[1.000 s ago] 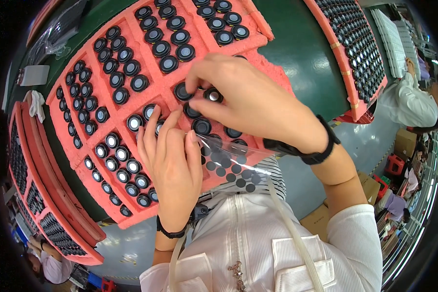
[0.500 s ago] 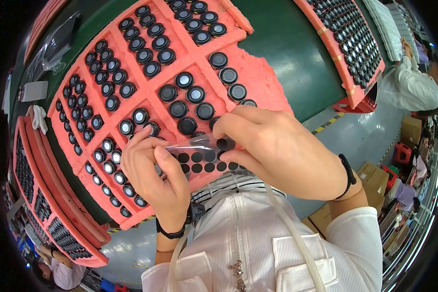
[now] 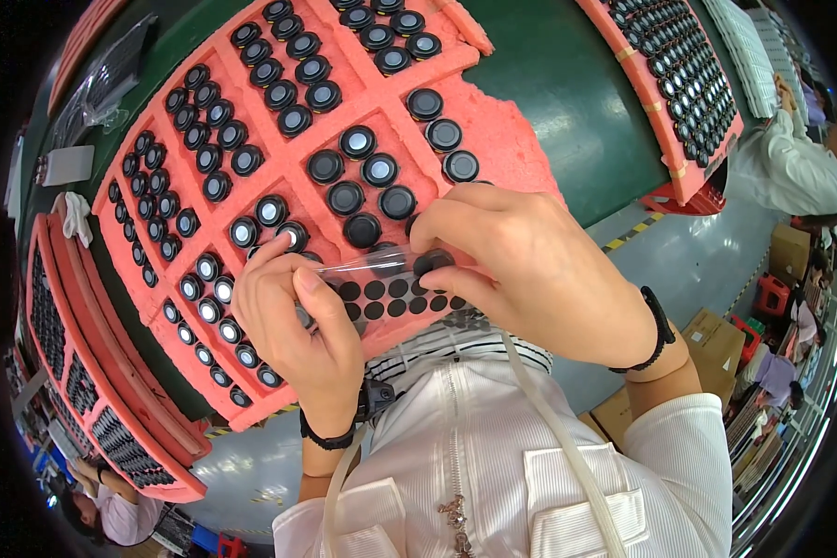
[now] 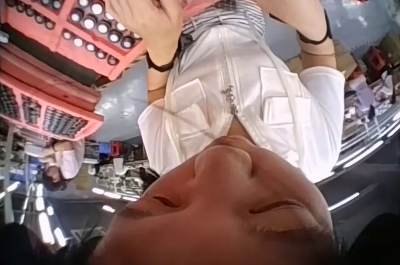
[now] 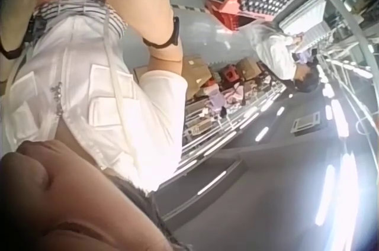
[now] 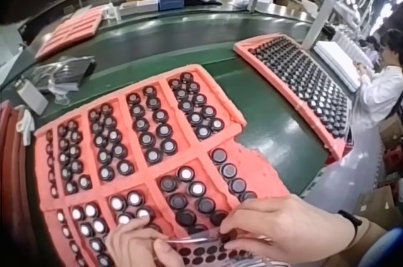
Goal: Manually picking small electronic components from a strip and placing them into a foam sorting tray.
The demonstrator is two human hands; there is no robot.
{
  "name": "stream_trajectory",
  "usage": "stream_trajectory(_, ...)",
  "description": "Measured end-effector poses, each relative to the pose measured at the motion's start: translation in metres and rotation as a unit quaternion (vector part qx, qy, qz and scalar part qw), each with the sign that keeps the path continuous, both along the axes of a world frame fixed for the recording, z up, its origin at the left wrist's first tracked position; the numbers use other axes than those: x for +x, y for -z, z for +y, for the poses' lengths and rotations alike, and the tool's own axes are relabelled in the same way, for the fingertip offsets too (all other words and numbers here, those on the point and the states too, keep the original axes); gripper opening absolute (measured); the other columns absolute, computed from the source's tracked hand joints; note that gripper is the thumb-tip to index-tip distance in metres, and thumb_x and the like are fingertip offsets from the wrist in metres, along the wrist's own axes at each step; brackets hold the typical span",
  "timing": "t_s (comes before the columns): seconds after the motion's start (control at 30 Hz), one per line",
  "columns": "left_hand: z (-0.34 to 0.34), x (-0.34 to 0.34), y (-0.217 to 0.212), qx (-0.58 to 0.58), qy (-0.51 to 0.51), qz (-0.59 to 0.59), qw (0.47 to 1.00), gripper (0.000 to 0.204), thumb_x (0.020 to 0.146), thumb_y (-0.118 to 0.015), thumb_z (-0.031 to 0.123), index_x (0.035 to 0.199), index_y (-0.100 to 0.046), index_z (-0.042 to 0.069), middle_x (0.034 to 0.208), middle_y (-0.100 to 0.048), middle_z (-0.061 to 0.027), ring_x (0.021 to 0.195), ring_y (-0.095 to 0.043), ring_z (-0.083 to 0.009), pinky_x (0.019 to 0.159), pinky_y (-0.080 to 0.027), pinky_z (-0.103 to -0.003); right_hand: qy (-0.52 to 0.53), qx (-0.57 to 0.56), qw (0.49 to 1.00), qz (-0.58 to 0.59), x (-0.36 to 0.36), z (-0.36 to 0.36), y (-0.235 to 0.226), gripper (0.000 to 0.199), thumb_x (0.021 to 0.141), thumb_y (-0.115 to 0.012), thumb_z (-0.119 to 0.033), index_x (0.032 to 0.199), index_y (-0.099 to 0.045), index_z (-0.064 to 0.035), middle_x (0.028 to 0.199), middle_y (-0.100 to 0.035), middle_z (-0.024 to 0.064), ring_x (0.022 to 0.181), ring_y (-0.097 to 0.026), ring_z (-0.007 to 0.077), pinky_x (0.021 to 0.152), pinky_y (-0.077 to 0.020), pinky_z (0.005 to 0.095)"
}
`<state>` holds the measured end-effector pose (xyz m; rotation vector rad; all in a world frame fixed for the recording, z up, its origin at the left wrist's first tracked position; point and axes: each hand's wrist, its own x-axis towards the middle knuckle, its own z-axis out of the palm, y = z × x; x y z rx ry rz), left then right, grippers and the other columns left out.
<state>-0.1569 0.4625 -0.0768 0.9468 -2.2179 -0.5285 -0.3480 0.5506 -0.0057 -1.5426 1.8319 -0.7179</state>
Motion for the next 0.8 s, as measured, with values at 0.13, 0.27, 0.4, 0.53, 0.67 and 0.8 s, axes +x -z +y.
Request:
stream_trajectory(0.13, 0.000, -0.001, 0.001, 0.000, 0.000, 0.001, 1.000, 0.008, 0.092, -0.061, 0.005, 0.085, -0.058, 0.004, 0.088, -0.064, -0.0074, 0.100, -0.069, -0.0311, 0.097, -0.042, -0.048, 0.006, -0.008, 1.000, 0.026, 0.003, 0.001, 0.002, 0.024, 0.078, -0.083, -0.006, 0.097, -0.068, -0.0022, 0.089, -0.069, 0.0097, 0.074, -0.068, 0.0266, 0.063, -0.0545, 0.0350)
stream_trajectory(0.27, 0.001, -0.001, 0.002, 0.003, -0.006, 0.000, 1.000, 0.007, 0.091, -0.061, 0.005, 0.085, -0.059, 0.004, 0.088, -0.064, -0.0072, 0.100, -0.068, -0.0311, 0.097, -0.041, -0.048, 0.015, -0.020, 0.998, 0.054, 0.007, 0.001, 0.005, 0.022, 0.078, -0.083, -0.004, 0.094, -0.068, -0.0021, 0.087, -0.069, 0.0095, 0.072, -0.068, 0.0252, 0.061, -0.0537, 0.0338)
stream_trajectory(0.4, -0.002, -0.002, 0.004, 0.006, -0.010, -0.011, 1.000, 0.006, 0.091, -0.062, 0.005, 0.086, -0.059, 0.004, 0.087, -0.064, -0.0070, 0.100, -0.068, -0.0313, 0.098, -0.041, -0.048, 0.031, -0.027, 0.997, 0.071, 0.010, 0.002, 0.008, 0.019, 0.078, -0.082, -0.003, 0.092, -0.068, -0.0019, 0.083, -0.069, 0.0093, 0.069, -0.067, 0.0243, 0.059, -0.0530, 0.0330)
stream_trajectory(0.53, -0.001, -0.002, 0.004, 0.016, -0.009, -0.023, 1.000, 0.006, 0.091, -0.062, 0.005, 0.086, -0.060, 0.004, 0.088, -0.064, -0.0067, 0.102, -0.067, -0.0316, 0.099, -0.040, -0.048, 0.046, -0.020, 0.997, 0.062, 0.010, 0.001, 0.010, 0.017, 0.078, -0.082, -0.002, 0.088, -0.068, -0.0016, 0.080, -0.068, 0.0094, 0.068, -0.068, 0.0242, 0.059, -0.0529, 0.0328)
stream_trajectory(0.67, -0.003, -0.002, 0.001, 0.030, -0.010, -0.051, 0.998, 0.006, 0.093, -0.063, 0.007, 0.089, -0.061, 0.003, 0.095, -0.065, -0.0070, 0.109, -0.064, -0.0320, 0.101, -0.038, -0.048, 0.024, -0.001, 1.000, 0.012, 0.003, -0.003, 0.010, 0.015, 0.077, -0.083, -0.003, 0.083, -0.069, -0.0013, 0.080, -0.069, 0.0092, 0.074, -0.069, 0.0237, 0.063, -0.0533, 0.0325)
stream_trajectory(0.8, -0.005, -0.002, 0.001, 0.065, 0.002, -0.080, 0.995, 0.008, 0.095, -0.064, 0.009, 0.093, -0.062, 0.002, 0.108, -0.067, -0.0084, 0.118, -0.059, -0.0332, 0.104, -0.036, -0.050, -0.025, 0.025, 0.991, -0.127, -0.022, -0.011, 0.004, 0.015, 0.076, -0.085, -0.006, 0.079, -0.072, -0.0007, 0.084, -0.072, 0.0076, 0.080, -0.069, 0.0216, 0.068, -0.0526, 0.0308)
